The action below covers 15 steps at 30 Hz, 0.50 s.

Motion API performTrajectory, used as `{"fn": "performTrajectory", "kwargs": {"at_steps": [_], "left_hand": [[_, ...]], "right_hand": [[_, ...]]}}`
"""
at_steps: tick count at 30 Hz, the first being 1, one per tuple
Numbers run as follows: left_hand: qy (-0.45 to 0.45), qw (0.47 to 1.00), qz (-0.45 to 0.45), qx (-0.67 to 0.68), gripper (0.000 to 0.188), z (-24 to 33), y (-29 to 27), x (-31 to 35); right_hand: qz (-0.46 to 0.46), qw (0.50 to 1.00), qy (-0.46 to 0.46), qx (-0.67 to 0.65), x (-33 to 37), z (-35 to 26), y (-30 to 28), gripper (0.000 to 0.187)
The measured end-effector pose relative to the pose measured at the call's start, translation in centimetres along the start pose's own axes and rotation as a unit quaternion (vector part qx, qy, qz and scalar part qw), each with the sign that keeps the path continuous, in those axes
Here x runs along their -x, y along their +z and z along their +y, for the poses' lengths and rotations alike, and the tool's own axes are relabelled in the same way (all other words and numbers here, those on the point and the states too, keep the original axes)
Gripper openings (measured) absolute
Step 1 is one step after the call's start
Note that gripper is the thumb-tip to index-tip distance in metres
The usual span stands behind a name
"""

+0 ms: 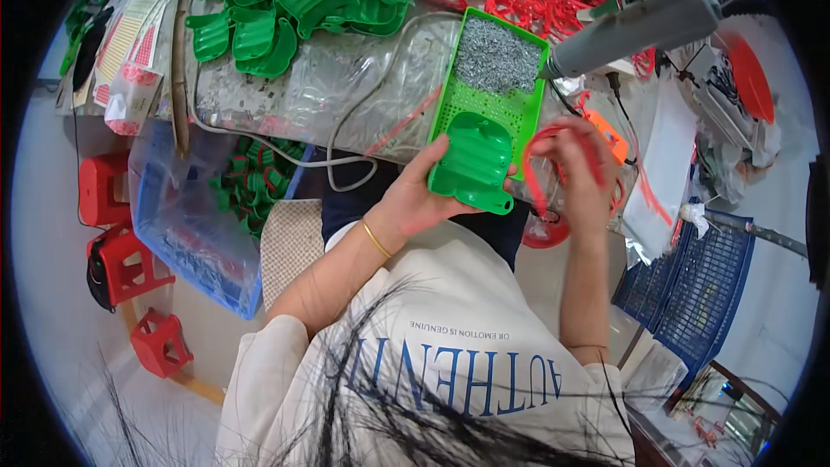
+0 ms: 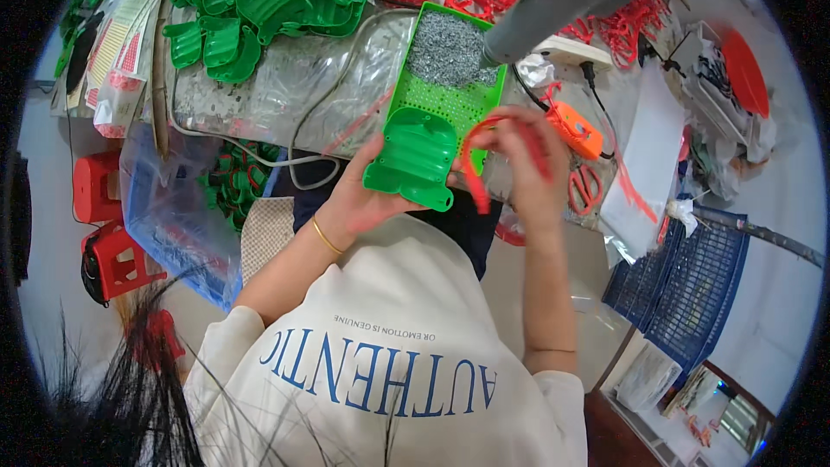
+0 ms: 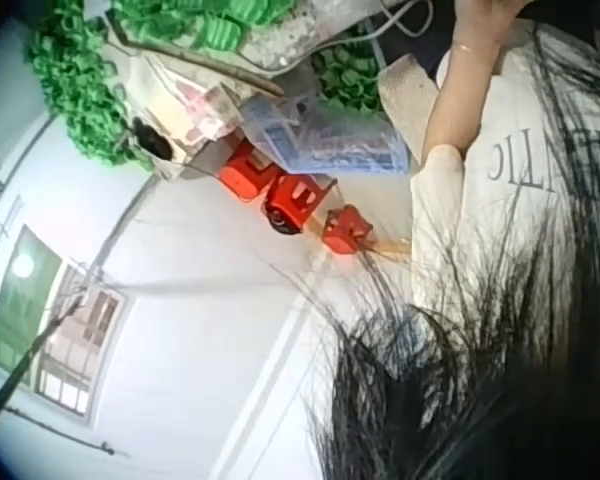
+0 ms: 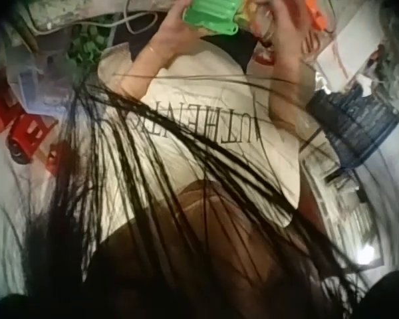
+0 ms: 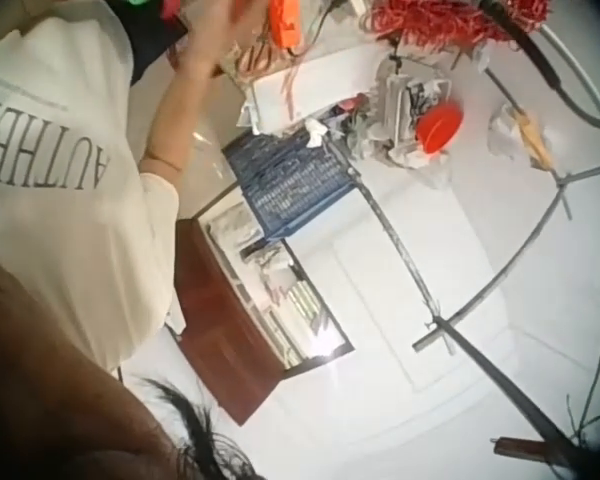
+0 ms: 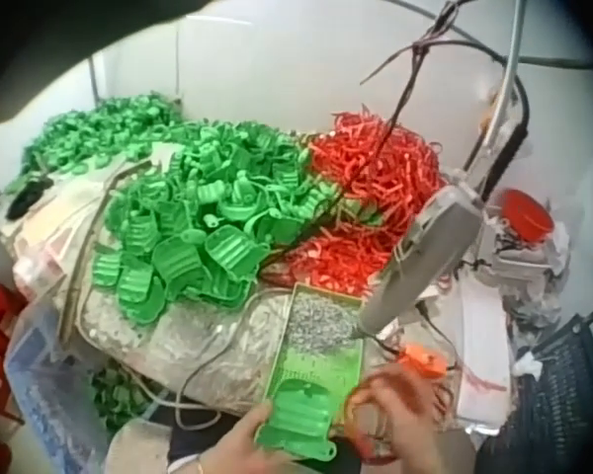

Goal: Assembling small plastic components by attaching red pieces to a green base using a handheld electric driver.

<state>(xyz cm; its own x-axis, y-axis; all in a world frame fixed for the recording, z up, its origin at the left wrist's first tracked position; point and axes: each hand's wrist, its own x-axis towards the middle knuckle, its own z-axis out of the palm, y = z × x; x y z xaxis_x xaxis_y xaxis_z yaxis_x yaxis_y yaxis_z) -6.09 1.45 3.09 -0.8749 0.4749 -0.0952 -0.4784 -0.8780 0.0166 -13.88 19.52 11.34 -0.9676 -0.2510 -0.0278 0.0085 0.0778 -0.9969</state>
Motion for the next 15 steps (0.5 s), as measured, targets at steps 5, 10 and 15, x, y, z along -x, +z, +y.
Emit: {"fn": "performTrajectory", "kwargs": {"at_steps": [5, 10, 15], "left_hand": [[0.002, 0.999, 0.043, -0.022, 0.06, -1.1, 0.3, -0.1], [0.005, 0.995, 0.083, -0.059, 0.06, -1.4, 0.0, 0.3], [0.022, 0.998, 0.063, -0.022, 0.066, -0.7, 0.0, 0.4]], "right_hand": [[0.079, 0.996, -0.034, 0.024, 1.0, 2.0, 3.5, 0.014], [0.019, 0.984, -0.114, 0.136, -0.1, 3.9, 3.5, 0.017], [-0.066, 0.947, -0.134, 0.283, -0.1, 2.1, 2.7, 0.028]]}}
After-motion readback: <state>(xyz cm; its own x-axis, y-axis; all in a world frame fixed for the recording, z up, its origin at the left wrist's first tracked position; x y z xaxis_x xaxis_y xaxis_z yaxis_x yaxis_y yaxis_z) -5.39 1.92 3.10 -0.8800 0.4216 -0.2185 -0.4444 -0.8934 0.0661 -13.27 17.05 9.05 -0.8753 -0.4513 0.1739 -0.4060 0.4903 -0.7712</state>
